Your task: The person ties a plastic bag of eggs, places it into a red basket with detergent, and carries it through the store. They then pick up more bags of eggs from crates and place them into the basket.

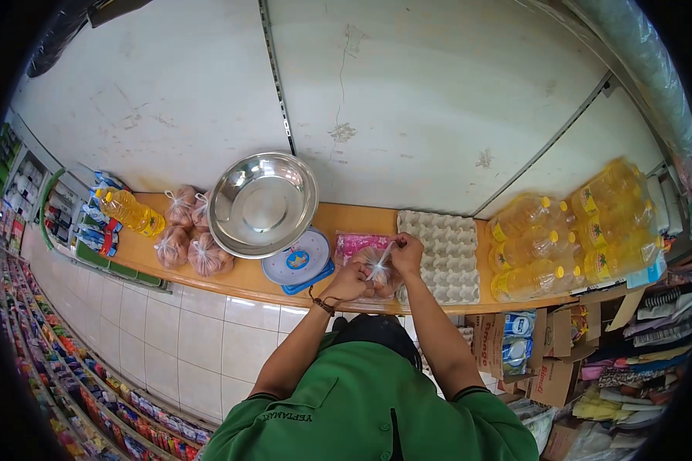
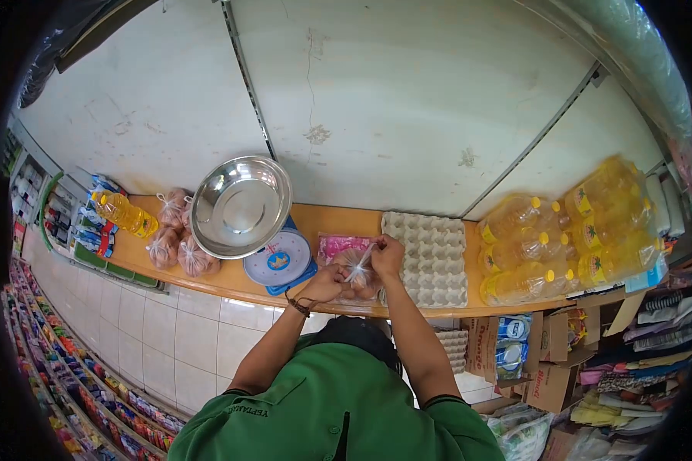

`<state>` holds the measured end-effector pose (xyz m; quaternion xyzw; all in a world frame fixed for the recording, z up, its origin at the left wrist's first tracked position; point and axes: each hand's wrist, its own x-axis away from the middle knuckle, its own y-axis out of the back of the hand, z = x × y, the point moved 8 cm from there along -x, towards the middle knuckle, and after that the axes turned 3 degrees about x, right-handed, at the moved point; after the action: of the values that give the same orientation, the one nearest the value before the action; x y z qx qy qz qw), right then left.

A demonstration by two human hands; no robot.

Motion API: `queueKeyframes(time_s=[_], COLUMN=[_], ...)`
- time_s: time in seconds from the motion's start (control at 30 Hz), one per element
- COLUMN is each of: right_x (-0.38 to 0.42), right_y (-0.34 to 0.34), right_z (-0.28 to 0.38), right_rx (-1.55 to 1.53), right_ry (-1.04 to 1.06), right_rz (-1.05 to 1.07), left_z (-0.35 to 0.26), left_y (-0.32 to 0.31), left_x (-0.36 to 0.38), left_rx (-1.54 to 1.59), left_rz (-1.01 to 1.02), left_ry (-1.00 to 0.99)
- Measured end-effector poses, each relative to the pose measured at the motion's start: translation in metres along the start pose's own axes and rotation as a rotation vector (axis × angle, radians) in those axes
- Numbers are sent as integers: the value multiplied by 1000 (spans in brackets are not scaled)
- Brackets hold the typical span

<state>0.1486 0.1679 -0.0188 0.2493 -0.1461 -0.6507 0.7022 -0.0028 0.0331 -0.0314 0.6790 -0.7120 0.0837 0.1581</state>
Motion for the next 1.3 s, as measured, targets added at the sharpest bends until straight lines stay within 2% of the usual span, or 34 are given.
queueKeyframes(time_s=[0.3, 0.37, 0.4, 0.47, 0.5, 0.57, 0.6, 0.67, 0.7, 0.77, 0.83, 0.9, 0.93, 1.0, 1.07, 1.13, 1.17, 1.23, 1.3], right_x=[1, 1, 2, 3, 2, 3, 5, 16, 21, 26, 29, 38, 41, 42, 41, 43, 43, 43, 40], right_y=[-1, 0, 3, 14, 19, 7, 10, -1, -2, -1, -1, -4, 3, 21, 16, 15, 17, 17, 26], right_z=[-11, -10, -9, -6, -10, -18, -14, 5, 13, 22, 33, 40, 55, 81, 69, 65, 65, 64, 55], right_rx=[1, -25, -24, -98, -93, -197, -194, -234, -302, -278, -254, -266, -265, -46, -34, -20, -100, -182, -158], right_ry=[-65, -38, -39, -11, -13, 21, 18, 107, 87, 130, 174, 127, 128, 219, 215, 210, 195, 181, 155], right_rz=[-31, -59, -59, -56, -60, 211, 206, 425, 473, 501, 526, 628, 628, 519, 503, 484, 401, 328, 154], left_z=[-16, -21, -19, -16, -10, 0, -1, -11, -3, -6, -30, -41, -38, -31, -19, -9, -3, -16, -22], left_y=[3, 4, 3, -7, -8, -3, -6, 2, -2, 11, 13, 13, 11, 11, 8, 7, 5, 8, 8], left_x=[3, 8, 8, 9, 5, -3, -5, -11, -17, -21, -10, -5, -7, -10, -18, -24, -27, -20, -17], left_rx=[-121, -8, -7, 304, 306, 636, 637, 590, 588, 136, 107, 82, 58, 34, 211, 236, 262, 177, 95], left_rz=[79, 81, 82, 122, 127, 89, 95, -7, -2, -261, -328, -391, -393, -399, -319, -271, -226, -247, -262], left_ry=[-38, 103, 104, 61, 60, 7, 7, -83, -83, -461, -455, -446, -395, -345, -351, -347, -339, -345, -350])
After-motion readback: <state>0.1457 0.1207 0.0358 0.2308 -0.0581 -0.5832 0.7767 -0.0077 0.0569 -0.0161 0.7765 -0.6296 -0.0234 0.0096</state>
